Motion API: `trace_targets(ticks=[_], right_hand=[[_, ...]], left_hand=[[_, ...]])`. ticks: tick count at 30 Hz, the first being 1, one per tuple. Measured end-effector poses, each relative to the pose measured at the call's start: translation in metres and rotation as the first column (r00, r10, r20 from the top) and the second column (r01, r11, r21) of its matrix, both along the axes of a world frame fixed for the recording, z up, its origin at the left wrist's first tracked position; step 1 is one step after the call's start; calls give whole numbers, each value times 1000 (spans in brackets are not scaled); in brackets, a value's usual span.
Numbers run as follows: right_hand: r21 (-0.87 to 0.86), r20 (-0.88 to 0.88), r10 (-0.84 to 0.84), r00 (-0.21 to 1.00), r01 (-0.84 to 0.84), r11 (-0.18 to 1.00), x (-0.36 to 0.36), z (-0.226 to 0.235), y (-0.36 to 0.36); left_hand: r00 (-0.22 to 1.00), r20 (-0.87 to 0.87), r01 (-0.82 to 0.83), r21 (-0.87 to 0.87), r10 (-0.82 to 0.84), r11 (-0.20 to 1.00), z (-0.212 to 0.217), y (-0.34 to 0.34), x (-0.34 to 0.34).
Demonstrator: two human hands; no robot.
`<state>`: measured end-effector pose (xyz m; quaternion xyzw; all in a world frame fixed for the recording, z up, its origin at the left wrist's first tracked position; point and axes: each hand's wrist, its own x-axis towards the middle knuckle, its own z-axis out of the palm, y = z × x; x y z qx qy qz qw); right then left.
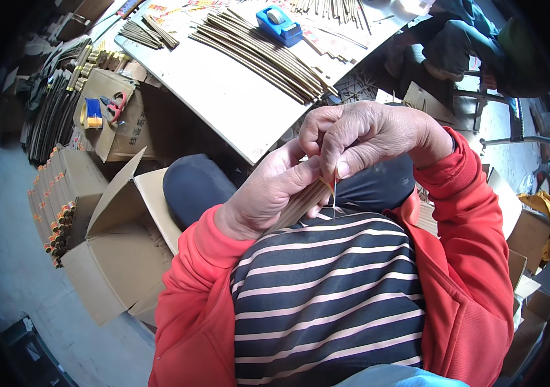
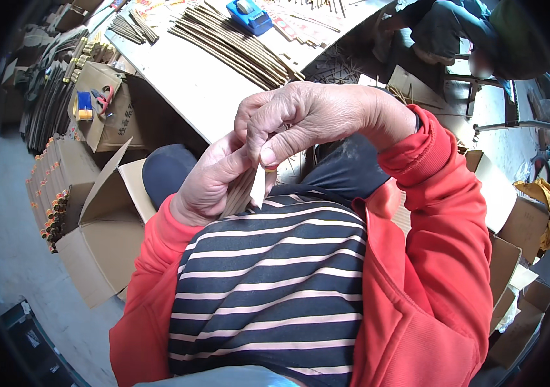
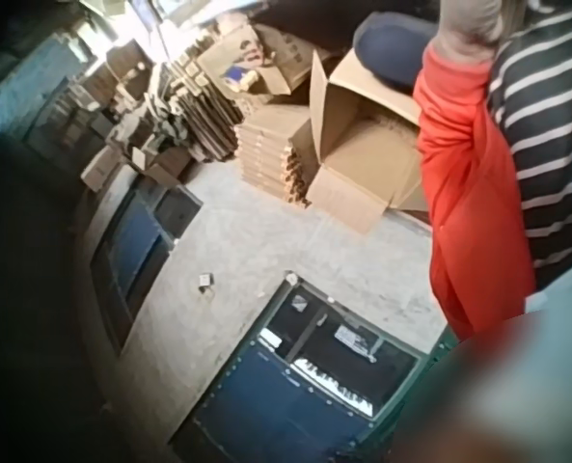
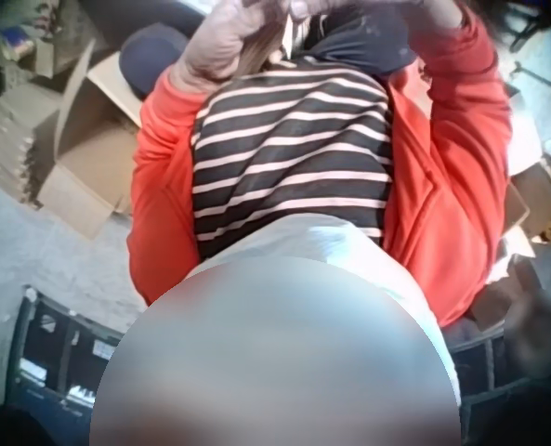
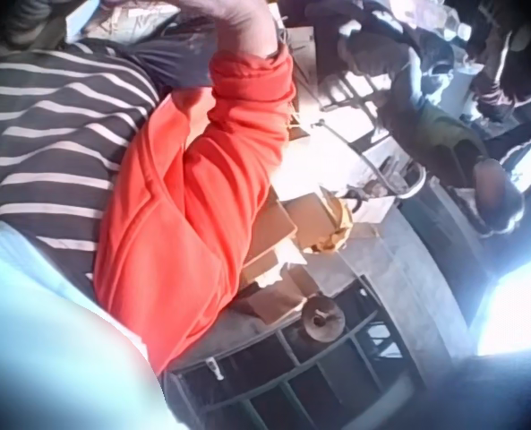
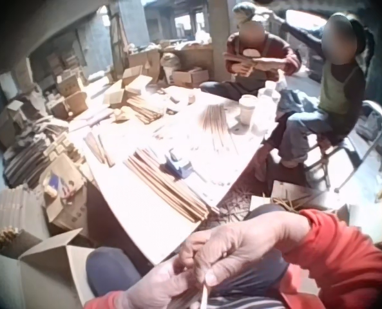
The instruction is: The person gathers thin wooden sticks, aligns them into a bundle, and wraps a small paper label around the top to secure them. The person repeats this process for multiple bundles.
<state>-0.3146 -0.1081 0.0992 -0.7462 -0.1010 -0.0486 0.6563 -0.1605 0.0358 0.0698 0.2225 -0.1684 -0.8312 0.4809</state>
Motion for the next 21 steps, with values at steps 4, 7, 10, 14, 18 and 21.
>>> trace_targets(ticks=[4,7,10,14,18,21], right_hand=[[21,-43,50,998,-49,999,2,3,-3],[67,34,-39,999,36,997,1,5,-1],[248,98,-354,930,322,914,-5,7,14],[-241,5,-840,543,816,526,-20,4,38],[-329,-113,-849,517,786,523,-13,-8,66],[-42,-236,-770,593,786,617,-4,-15,66]], left_hand=[[999,50,17,-20,-16,1000,15,-2,-1],[995,69,-73,-10,74,997,14,1,-3],[982,133,-131,-10,131,991,18,1,2],[894,378,-243,-46,242,969,23,2,7],[834,459,-295,-96,305,951,23,3,3],[855,410,-293,-124,318,948,24,4,-1]])
